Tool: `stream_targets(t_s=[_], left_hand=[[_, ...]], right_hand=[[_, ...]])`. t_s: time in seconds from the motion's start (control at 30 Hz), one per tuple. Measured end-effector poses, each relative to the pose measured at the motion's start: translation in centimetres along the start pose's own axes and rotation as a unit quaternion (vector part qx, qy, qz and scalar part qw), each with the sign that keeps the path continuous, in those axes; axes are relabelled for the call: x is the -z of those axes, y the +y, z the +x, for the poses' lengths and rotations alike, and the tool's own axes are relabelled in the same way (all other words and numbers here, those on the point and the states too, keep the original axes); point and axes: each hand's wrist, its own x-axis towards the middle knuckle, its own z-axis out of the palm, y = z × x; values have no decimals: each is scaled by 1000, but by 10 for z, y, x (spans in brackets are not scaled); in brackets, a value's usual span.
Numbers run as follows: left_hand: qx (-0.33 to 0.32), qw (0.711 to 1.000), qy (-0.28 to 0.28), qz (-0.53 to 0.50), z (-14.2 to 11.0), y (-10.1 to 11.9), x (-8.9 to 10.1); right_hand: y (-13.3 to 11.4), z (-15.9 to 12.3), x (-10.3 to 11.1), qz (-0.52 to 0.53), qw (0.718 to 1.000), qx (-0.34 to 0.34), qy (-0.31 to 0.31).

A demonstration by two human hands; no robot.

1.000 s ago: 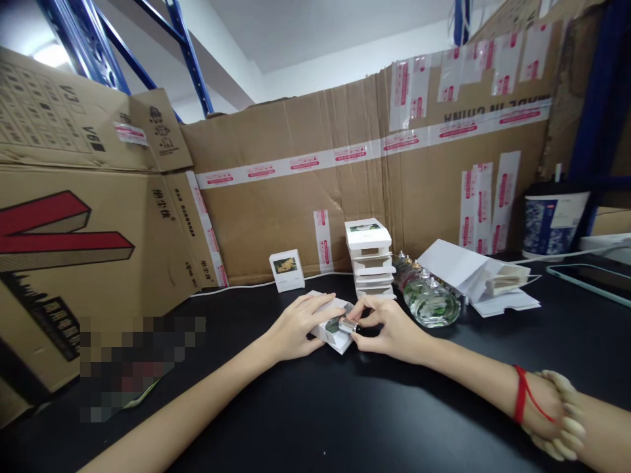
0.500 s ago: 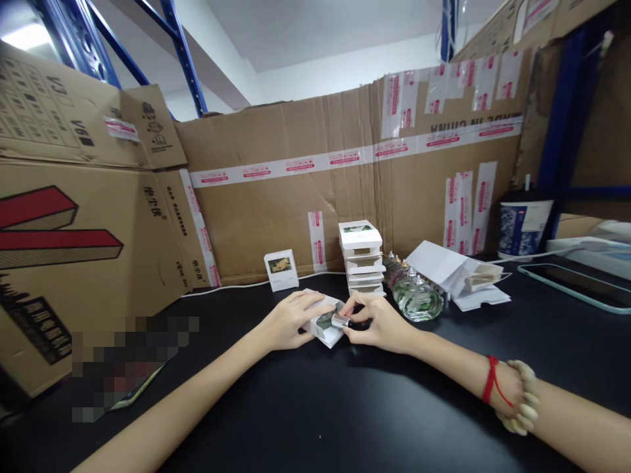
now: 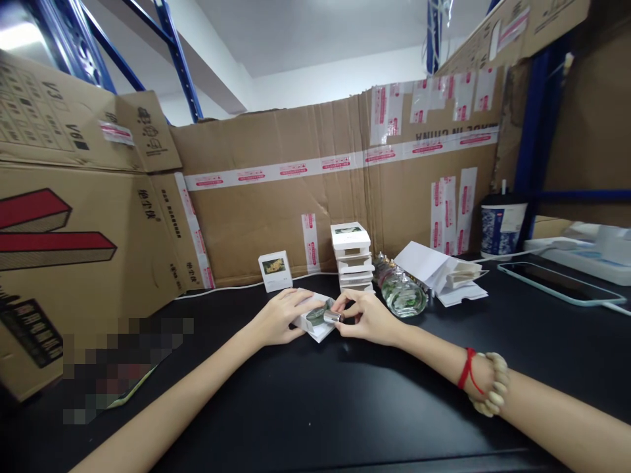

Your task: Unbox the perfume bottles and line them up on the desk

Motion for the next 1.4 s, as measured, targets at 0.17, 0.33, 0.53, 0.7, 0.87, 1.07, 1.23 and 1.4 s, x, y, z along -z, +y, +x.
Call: stream_targets(t_s=[0.17,0.33,0.53,0.7,0.87,1.07,1.23,1.4], left_hand=[[6,1000,-2,4,-2,-3,-1],[11,1000,-8,5,-3,-5,-2],[43,999,-19,16,-14,-19,-2],[92,996,-8,20,-26,-32,-3],[130,991,-11,11,-24,-27,-7],[195,980,-7,-34,-18,-15,-11],[225,972,-32,-62,-12,-6,-8],[228,970,-50,-63,-10,-3,-4]], right_hand=[[1,-1,0,-5,1000,4,2],[1,-1,0,-3,1000,-1,1],[3,-2,5,-14,1000,-9,6],[7,-4,7,-26,999,-20,20],[8,-4,5,-43,996,-35,72],[2,-1,7,-9,982,-71,174],[-4,3,9,35,968,-87,234],[-2,5,10,30,966,-98,238]])
